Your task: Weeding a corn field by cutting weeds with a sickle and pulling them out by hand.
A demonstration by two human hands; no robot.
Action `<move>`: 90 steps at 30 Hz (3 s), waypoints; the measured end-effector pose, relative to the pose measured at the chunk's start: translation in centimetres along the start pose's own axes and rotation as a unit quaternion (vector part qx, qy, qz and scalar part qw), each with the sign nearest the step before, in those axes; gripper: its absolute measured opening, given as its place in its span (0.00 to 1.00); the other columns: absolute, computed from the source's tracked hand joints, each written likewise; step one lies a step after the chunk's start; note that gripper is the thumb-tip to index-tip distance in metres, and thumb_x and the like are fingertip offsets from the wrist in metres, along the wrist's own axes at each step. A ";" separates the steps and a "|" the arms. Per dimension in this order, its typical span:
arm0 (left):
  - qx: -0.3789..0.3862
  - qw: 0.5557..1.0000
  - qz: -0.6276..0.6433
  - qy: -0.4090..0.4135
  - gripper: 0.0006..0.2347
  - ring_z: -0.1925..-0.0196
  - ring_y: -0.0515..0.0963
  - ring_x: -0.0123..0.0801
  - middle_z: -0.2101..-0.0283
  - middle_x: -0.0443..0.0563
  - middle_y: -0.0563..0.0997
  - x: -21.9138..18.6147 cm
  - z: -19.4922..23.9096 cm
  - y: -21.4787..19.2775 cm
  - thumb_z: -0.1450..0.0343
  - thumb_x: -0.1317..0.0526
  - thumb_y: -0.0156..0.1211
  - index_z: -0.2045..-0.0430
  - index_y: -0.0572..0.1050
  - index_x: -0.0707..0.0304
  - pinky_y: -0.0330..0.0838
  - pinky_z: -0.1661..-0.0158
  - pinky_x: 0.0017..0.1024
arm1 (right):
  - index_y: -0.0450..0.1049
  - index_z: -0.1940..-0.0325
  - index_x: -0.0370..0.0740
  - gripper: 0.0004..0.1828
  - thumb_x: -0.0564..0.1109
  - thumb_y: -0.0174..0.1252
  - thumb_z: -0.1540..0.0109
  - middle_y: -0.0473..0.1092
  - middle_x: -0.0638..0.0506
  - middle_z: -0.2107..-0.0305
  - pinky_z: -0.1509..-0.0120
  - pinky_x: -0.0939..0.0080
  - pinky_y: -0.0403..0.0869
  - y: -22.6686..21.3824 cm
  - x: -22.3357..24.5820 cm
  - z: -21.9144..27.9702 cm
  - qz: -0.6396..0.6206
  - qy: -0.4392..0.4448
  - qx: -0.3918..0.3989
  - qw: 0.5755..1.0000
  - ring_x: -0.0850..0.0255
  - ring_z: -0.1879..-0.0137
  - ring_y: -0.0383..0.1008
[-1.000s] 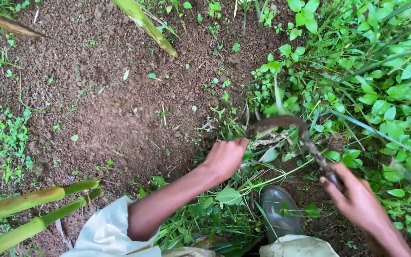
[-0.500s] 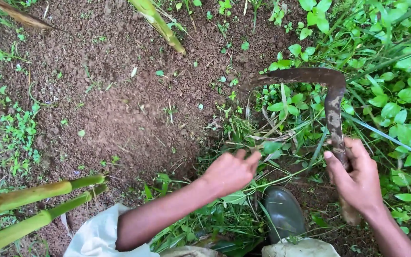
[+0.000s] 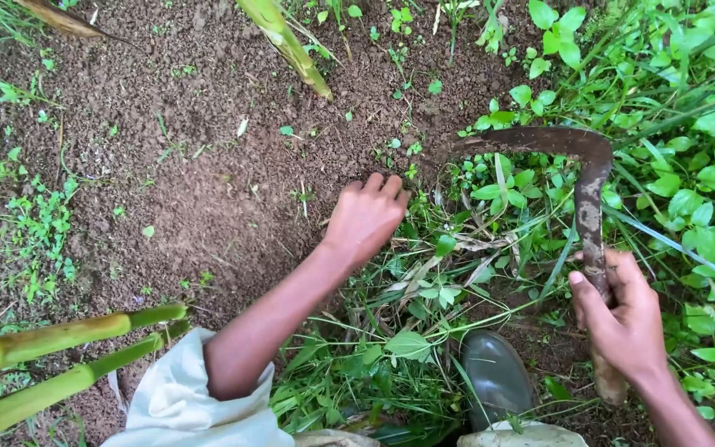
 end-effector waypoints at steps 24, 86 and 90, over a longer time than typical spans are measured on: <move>0.109 0.970 0.201 0.079 0.14 0.61 0.83 0.45 0.55 0.62 0.80 -8.0 3.0 -1.4 0.37 0.75 0.53 0.58 0.74 0.68 0.83 0.78 0.38 | 0.63 0.53 0.40 0.04 0.36 0.48 0.32 0.65 0.51 0.83 0.84 0.61 0.69 3.1 7.9 -5.1 -0.110 0.007 0.027 0.993 0.61 0.84 0.64; 0.137 0.964 -0.226 -0.005 0.11 0.67 0.86 0.43 0.70 0.54 0.84 12.3 -10.5 -8.0 0.28 0.67 0.46 0.62 0.78 0.65 0.76 0.65 0.43 | 0.60 0.41 0.30 0.15 0.31 0.43 0.33 0.65 0.49 0.79 0.83 0.65 0.71 9.8 14.2 -14.0 -0.256 -0.027 0.089 0.962 0.64 0.82 0.65; 0.140 0.961 -0.237 0.014 0.11 0.66 0.86 0.42 0.68 0.53 0.84 12.6 -10.0 -8.8 0.28 0.67 0.46 0.61 0.79 0.65 0.77 0.65 0.42 | 0.61 0.42 0.30 0.15 0.32 0.44 0.33 0.65 0.49 0.81 0.84 0.65 0.71 10.2 14.0 -13.1 -0.242 -0.011 0.129 0.962 0.64 0.83 0.66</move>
Point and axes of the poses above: each hand's wrist, its own z-axis away from the middle knuckle, its own y-axis out of the palm, x = y × z, the point moved 4 cm from there along -z, towards the middle knuckle
